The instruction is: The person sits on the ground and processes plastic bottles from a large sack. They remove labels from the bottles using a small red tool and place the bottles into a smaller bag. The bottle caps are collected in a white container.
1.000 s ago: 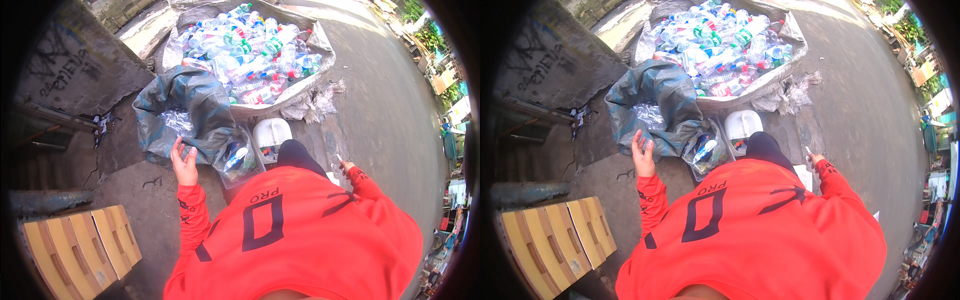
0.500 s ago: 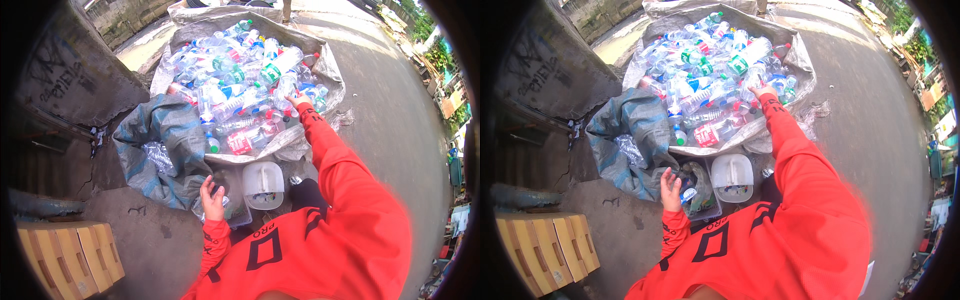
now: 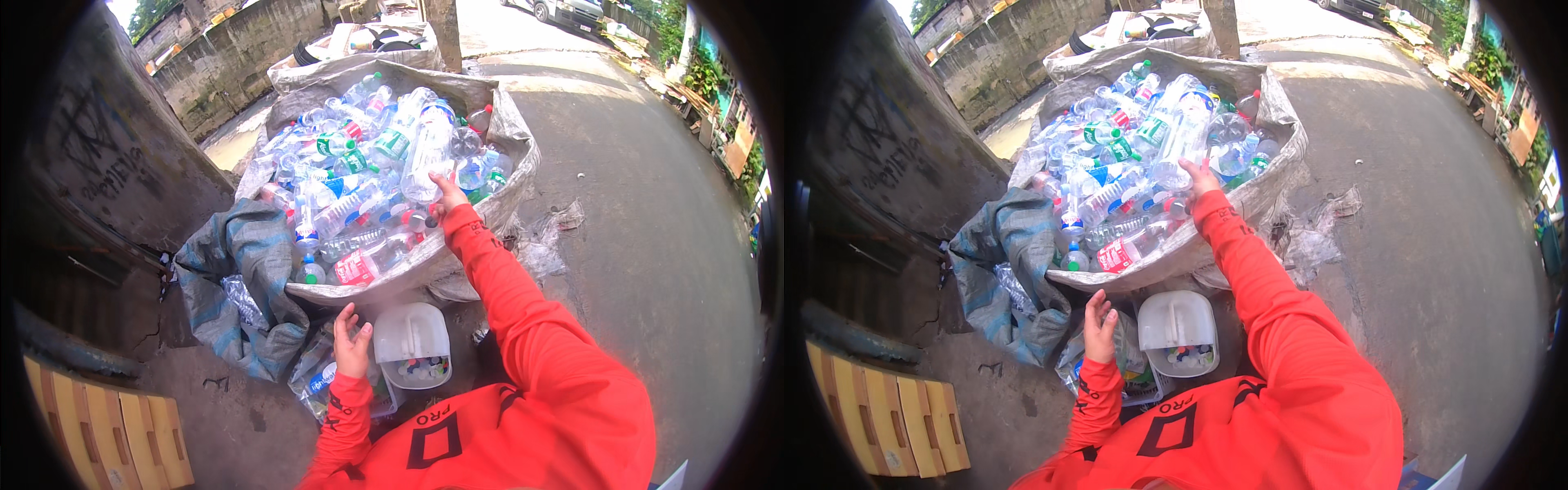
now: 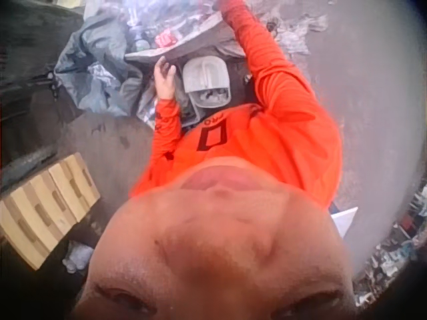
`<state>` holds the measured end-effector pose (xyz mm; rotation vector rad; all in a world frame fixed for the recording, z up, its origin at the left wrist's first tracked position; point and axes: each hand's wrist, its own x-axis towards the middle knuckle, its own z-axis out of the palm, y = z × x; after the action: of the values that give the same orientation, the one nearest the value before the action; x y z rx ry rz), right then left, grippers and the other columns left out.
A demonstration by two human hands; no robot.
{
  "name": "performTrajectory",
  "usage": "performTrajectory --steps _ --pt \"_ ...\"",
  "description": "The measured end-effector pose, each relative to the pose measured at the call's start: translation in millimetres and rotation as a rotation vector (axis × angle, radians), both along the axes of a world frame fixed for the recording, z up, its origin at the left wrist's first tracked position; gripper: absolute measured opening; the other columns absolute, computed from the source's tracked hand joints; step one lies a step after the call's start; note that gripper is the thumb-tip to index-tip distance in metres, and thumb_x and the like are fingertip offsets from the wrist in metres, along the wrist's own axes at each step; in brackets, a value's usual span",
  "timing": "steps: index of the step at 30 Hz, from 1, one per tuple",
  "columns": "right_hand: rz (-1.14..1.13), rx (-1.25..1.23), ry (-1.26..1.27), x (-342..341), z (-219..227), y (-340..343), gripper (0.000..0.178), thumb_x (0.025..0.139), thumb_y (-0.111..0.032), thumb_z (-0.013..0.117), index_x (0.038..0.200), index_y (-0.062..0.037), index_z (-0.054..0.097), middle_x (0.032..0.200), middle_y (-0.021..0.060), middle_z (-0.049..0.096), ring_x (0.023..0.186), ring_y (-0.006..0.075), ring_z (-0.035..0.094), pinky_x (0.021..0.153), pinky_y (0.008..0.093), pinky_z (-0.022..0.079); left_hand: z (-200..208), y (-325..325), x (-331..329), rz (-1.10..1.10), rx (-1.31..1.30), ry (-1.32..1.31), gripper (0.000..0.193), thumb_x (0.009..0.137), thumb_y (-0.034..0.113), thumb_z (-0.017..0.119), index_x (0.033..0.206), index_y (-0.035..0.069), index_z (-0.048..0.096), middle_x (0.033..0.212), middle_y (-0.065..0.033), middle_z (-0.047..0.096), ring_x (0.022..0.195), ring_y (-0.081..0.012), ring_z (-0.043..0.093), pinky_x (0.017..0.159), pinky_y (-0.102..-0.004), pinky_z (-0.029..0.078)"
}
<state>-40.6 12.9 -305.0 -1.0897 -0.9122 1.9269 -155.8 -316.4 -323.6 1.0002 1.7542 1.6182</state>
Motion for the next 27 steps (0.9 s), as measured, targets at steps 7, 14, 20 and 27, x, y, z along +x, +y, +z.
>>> performTrajectory --steps 7,14,20,27 --pt "0.064 0.693 0.088 102.1 69.7 -163.4 0.072 0.069 -0.023 0.075 0.126 0.0002 0.037 0.104 0.011 0.055 0.091 0.0151 0.052 0.079 0.0289 0.042 92.2 74.4 45.9 -0.397 0.339 -0.233 0.082 0.079 0.034 0.063 0.138 0.006 0.014 0.133 -0.016 0.033 0.121 -0.029 0.035 0.097 -0.0393 0.031" --pt "0.12 0.864 -0.136 168.9 47.9 -194.2 0.088 0.063 -0.034 0.079 0.13 0.001 0.034 0.116 0.0181 0.052 0.107 0.0232 0.051 0.092 0.0329 0.039 65.6 96.9 127.3 -0.49 0.443 -0.426 0.087 0.076 0.029 0.069 0.139 0.014 0.013 0.125 -0.0159 0.038 0.114 -0.028 0.042 0.09 -0.0386 0.039" --pt "0.063 0.968 -0.275 206.9 67.7 -215.8 0.075 0.069 -0.037 0.072 0.128 -0.0037 0.038 0.101 0.014 0.057 0.094 0.0189 0.055 0.081 0.0319 0.042 62.3 92.8 154.5 -0.622 0.539 -0.721 0.072 0.079 0.014 0.063 0.137 0.015 0.02 0.116 -0.0106 0.043 0.103 -0.0235 0.048 0.085 -0.0405 0.045" --pt "-0.055 0.663 -0.039 230.4 92.3 -207.3 0.025 0.092 -0.028 0.041 0.1 -0.0056 0.049 0.071 -0.0003 0.048 0.055 0.0034 0.043 0.048 0.0199 0.04 52.4 78.8 170.3 -0.361 0.463 -0.301 0.092 0.068 0.024 0.076 0.139 0.014 0.017 0.118 -0.0143 0.043 0.1 -0.0236 0.05 0.083 -0.0356 0.045"
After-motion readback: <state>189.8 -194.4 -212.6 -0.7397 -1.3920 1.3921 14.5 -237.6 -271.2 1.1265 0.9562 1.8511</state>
